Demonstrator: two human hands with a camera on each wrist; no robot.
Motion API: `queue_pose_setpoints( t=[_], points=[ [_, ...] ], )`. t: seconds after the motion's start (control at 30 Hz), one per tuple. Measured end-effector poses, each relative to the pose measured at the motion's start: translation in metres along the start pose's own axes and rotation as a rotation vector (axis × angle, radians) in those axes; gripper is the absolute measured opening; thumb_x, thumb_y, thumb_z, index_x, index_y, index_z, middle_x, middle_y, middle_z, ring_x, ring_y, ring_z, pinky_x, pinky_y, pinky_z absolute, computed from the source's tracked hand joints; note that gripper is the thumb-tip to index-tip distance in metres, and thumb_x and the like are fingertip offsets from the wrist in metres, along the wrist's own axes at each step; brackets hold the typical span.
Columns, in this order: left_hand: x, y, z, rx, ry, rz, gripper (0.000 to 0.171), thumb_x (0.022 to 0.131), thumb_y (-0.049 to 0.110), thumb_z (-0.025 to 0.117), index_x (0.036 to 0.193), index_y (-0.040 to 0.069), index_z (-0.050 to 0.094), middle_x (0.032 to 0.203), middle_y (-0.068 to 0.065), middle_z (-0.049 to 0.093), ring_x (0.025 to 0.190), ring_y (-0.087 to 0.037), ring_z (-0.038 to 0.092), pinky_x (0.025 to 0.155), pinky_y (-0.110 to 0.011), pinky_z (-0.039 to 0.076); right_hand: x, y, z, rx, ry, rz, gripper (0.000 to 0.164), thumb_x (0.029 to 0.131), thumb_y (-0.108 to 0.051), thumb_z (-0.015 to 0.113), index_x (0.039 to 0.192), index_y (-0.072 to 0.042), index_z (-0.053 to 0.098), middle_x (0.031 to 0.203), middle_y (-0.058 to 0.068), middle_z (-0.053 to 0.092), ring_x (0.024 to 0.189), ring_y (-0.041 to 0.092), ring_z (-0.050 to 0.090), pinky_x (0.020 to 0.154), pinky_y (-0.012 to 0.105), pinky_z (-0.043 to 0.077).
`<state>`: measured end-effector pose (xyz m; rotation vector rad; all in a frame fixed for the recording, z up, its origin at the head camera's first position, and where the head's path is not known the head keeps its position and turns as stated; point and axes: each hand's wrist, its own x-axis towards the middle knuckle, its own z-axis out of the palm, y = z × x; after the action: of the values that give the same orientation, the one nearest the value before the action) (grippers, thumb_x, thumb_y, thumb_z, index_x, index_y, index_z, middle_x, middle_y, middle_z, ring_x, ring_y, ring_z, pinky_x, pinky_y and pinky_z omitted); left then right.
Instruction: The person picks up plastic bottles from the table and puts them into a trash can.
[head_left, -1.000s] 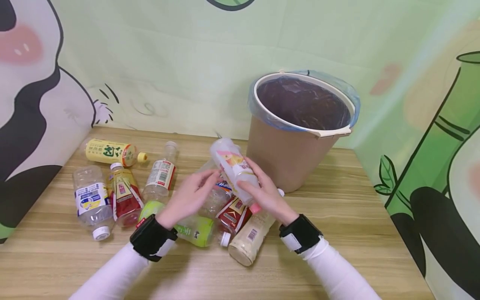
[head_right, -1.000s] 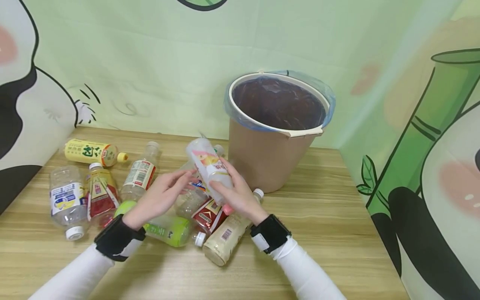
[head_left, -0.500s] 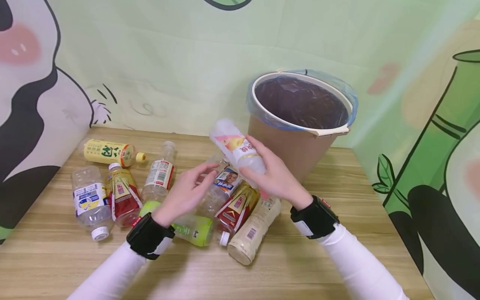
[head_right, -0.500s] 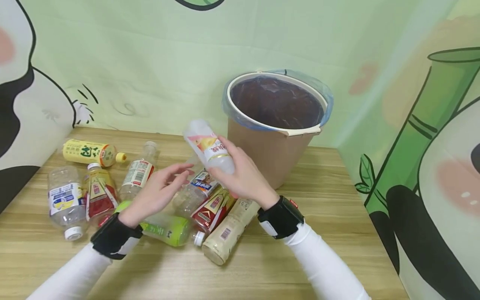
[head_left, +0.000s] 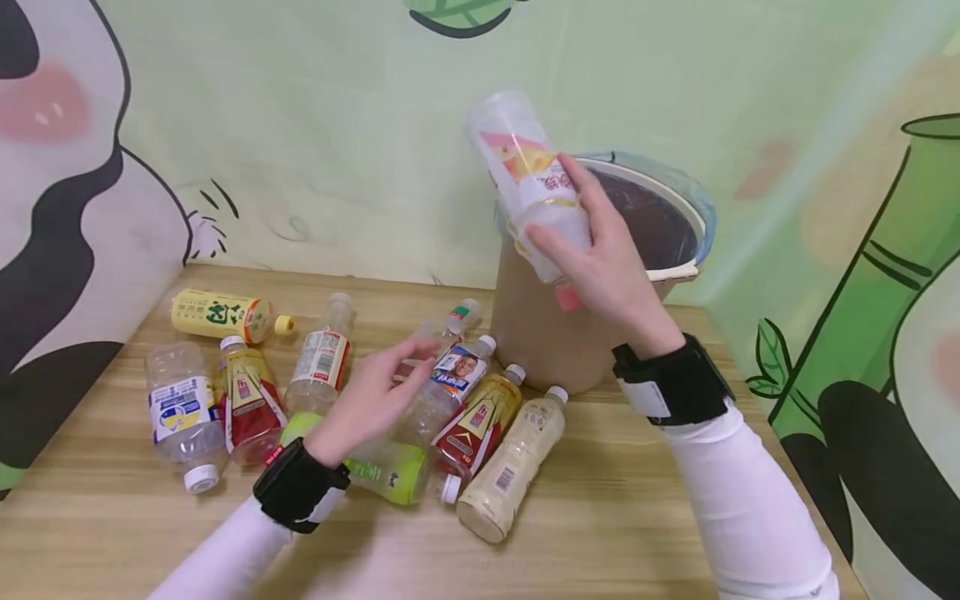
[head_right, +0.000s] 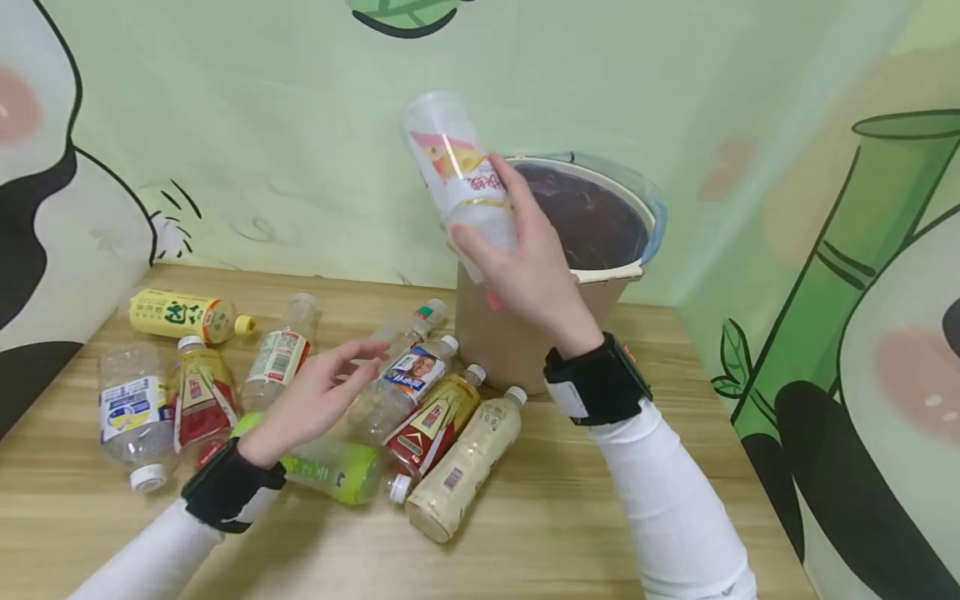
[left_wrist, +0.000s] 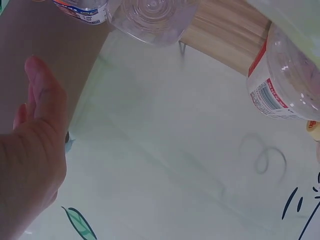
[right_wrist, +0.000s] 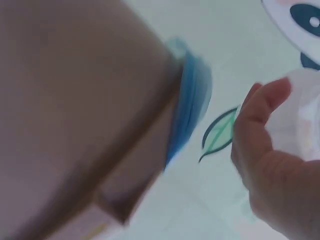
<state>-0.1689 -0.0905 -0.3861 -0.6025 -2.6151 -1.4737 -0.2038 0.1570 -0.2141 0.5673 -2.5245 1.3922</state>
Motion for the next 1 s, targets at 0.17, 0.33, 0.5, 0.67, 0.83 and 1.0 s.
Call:
queue_pose_setpoints(
  t=[0.17, 0.33, 0.5, 0.67, 0.83, 1.0],
  points=[
    [-0.003, 0.000, 0.001, 0.011, -0.004, -0.010, 0.035, 0.103, 0.019, 0.053, 0.134, 0.004, 0.060, 0.128, -0.019, 0.068, 0.106, -0.031, 0.071, 0.091, -0.044, 0.060, 0.018, -0.001, -0.013, 0.034, 0.101, 0.092, 0.076, 0.096, -0.032, 0.061, 0.161, -0.028, 0.022, 0.147, 0.009, 0.044, 0.108, 0.019, 0.052, 0.080, 0.026, 0.050],
    [-0.005, 0.001, 0.002, 0.014, -0.005, -0.024, 0.035, 0.103, 0.019, 0.053, 0.133, 0.004, 0.061, 0.129, -0.020, 0.068, 0.103, -0.031, 0.072, 0.089, -0.044, 0.060, 0.033, 0.011, -0.015, 0.028, 0.116, 0.178, 0.079, 0.095, -0.036, 0.060, 0.161, -0.029, 0.017, 0.147, 0.008, 0.042, 0.107, 0.019, 0.052, 0.074, 0.025, 0.052],
    [-0.006, 0.000, 0.003, 0.019, -0.012, -0.032, 0.036, 0.102, 0.018, 0.053, 0.134, 0.003, 0.060, 0.130, -0.021, 0.068, 0.102, -0.031, 0.073, 0.088, -0.043, 0.061, 0.039, 0.023, -0.015, -0.108, 0.063, 0.192, 0.083, 0.096, -0.035, 0.057, 0.162, -0.016, 0.012, 0.151, 0.017, 0.039, 0.122, 0.028, 0.048, 0.101, 0.038, 0.047],
    [-0.006, -0.001, 0.003, 0.022, -0.011, -0.027, 0.036, 0.102, 0.018, 0.054, 0.135, 0.003, 0.060, 0.131, -0.021, 0.067, 0.103, -0.031, 0.072, 0.089, -0.044, 0.061, 0.041, 0.023, -0.017, -0.242, 0.021, 0.195, 0.084, 0.096, -0.037, 0.053, 0.162, -0.011, 0.010, 0.157, 0.023, 0.032, 0.132, 0.034, 0.043, 0.111, 0.049, 0.041],
    [-0.005, -0.003, 0.003, 0.034, -0.014, -0.030, 0.037, 0.102, 0.018, 0.054, 0.136, 0.004, 0.059, 0.133, -0.019, 0.066, 0.104, -0.031, 0.072, 0.089, -0.044, 0.061, 0.048, 0.021, -0.019, -0.307, 0.003, 0.198, 0.079, 0.096, -0.035, 0.050, 0.161, -0.007, 0.014, 0.153, 0.025, 0.035, 0.130, 0.035, 0.043, 0.109, 0.049, 0.042],
    [-0.006, -0.005, 0.003, 0.039, -0.023, -0.037, 0.037, 0.102, 0.018, 0.055, 0.136, 0.004, 0.059, 0.133, -0.020, 0.066, 0.105, -0.032, 0.072, 0.089, -0.044, 0.061, 0.052, 0.021, -0.020, -0.368, -0.026, 0.185, 0.074, 0.096, -0.032, 0.048, 0.158, -0.003, 0.020, 0.144, 0.026, 0.043, 0.125, 0.036, 0.045, 0.102, 0.048, 0.045]
  ],
)
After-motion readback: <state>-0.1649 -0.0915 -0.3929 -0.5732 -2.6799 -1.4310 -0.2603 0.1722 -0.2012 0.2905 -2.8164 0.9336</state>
